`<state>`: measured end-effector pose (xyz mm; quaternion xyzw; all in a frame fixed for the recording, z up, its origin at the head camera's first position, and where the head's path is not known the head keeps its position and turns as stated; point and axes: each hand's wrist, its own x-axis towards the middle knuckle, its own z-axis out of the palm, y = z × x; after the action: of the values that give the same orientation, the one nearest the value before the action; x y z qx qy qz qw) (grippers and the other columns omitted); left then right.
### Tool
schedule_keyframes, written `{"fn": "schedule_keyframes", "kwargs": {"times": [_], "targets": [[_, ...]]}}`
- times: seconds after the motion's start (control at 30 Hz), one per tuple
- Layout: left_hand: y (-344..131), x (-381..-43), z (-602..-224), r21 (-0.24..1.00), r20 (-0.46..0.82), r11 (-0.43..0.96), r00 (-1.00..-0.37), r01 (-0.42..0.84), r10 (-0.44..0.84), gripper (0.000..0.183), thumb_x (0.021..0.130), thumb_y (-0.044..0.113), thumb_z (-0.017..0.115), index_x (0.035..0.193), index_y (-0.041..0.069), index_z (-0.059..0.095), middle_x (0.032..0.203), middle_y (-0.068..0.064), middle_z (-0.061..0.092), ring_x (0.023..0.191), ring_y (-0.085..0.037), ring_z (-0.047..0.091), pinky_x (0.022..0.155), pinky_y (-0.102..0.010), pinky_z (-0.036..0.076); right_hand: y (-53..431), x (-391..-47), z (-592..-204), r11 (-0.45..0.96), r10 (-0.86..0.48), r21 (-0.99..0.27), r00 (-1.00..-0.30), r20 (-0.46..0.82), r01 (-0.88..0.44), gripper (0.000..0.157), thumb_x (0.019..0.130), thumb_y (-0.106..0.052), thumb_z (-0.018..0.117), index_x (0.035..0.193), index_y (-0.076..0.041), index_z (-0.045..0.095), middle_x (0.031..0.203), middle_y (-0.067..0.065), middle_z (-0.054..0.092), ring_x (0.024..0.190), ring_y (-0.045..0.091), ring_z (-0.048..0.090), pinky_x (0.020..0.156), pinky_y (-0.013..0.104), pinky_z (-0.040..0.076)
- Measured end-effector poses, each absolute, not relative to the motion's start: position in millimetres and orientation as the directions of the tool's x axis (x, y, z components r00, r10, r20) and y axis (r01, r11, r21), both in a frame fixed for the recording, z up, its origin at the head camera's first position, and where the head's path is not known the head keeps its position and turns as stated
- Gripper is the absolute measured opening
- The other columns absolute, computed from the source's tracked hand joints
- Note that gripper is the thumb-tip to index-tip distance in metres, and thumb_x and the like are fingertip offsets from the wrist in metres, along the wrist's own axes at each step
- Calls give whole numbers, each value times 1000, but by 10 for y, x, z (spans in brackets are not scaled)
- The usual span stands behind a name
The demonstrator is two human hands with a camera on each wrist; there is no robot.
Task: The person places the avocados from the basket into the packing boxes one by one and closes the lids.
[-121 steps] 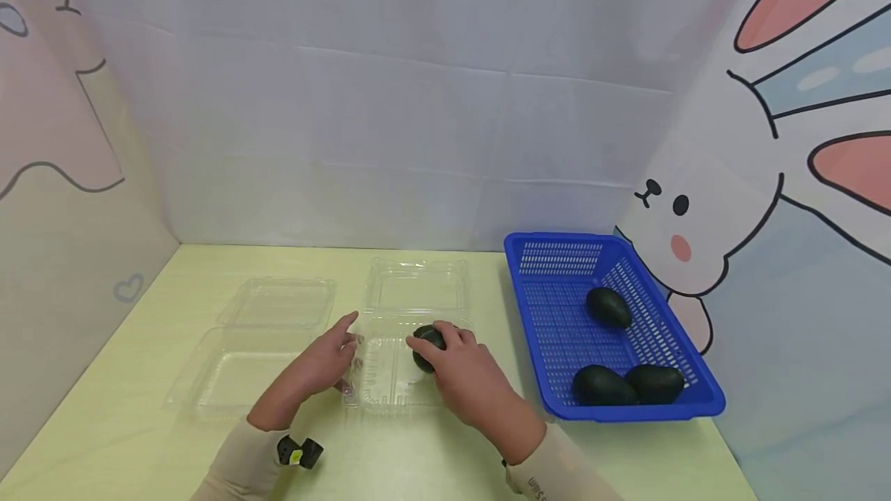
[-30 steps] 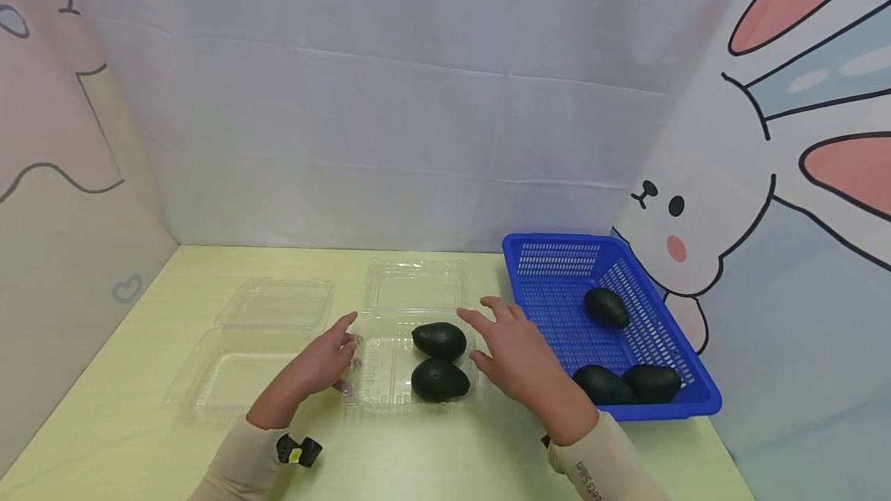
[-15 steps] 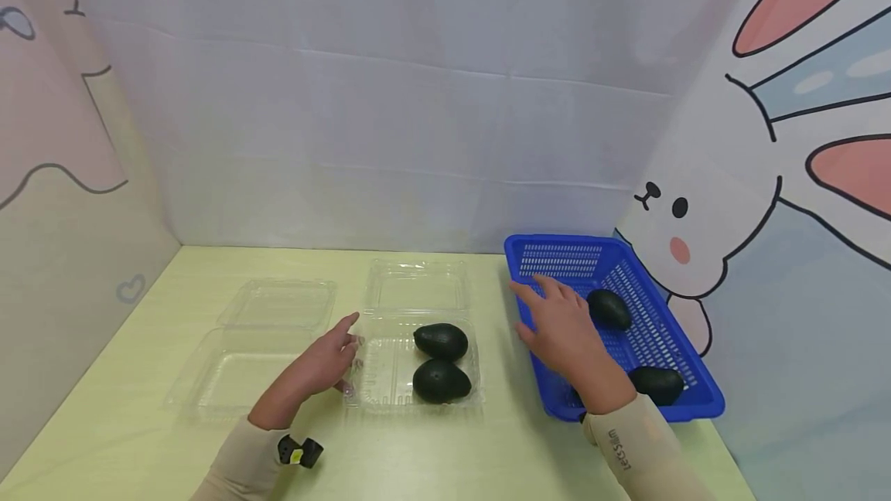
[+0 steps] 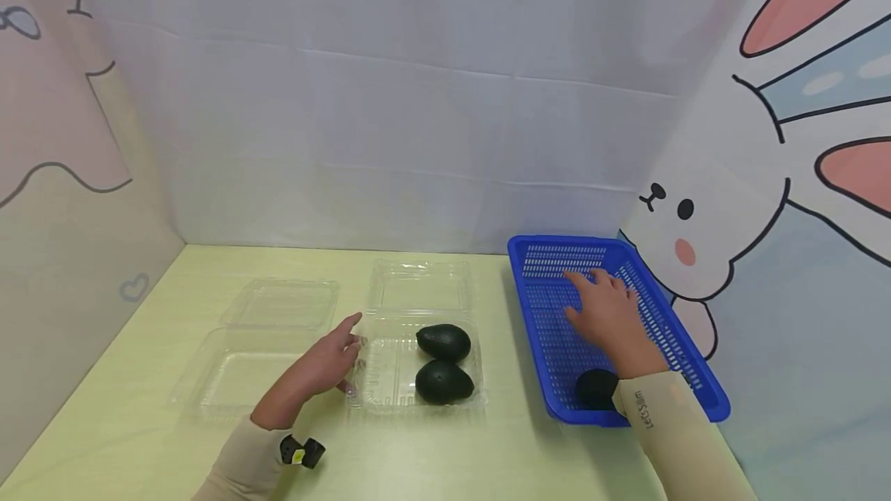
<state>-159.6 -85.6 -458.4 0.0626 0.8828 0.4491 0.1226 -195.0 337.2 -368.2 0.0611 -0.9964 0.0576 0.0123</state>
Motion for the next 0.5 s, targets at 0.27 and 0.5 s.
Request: {"fn": "schedule_keyframes", "kwargs": {"times": [0.27,0.5], "targets": [[-858,-1610,-4591,810,-163,587,-960,1,227,57,108,5,42,160,-6,21,86,-12,59,55,-17,59,57,-35,54,3612,-2125,-3649,989,-77,-124,-997,-20,-74,66,96,-21,69,152,-1,42,146,45,33,127,73,31,99,84,25],[-869,-1616,-4596,817,-164,576,-958,3,237,57,108,5,41,160,-6,21,88,-12,59,54,-17,60,57,-34,52,3774,-2265,-3687,992,-19,-125,-995,-100,-7,69,95,-24,66,154,-1,37,146,46,29,127,73,29,96,84,29]]}}
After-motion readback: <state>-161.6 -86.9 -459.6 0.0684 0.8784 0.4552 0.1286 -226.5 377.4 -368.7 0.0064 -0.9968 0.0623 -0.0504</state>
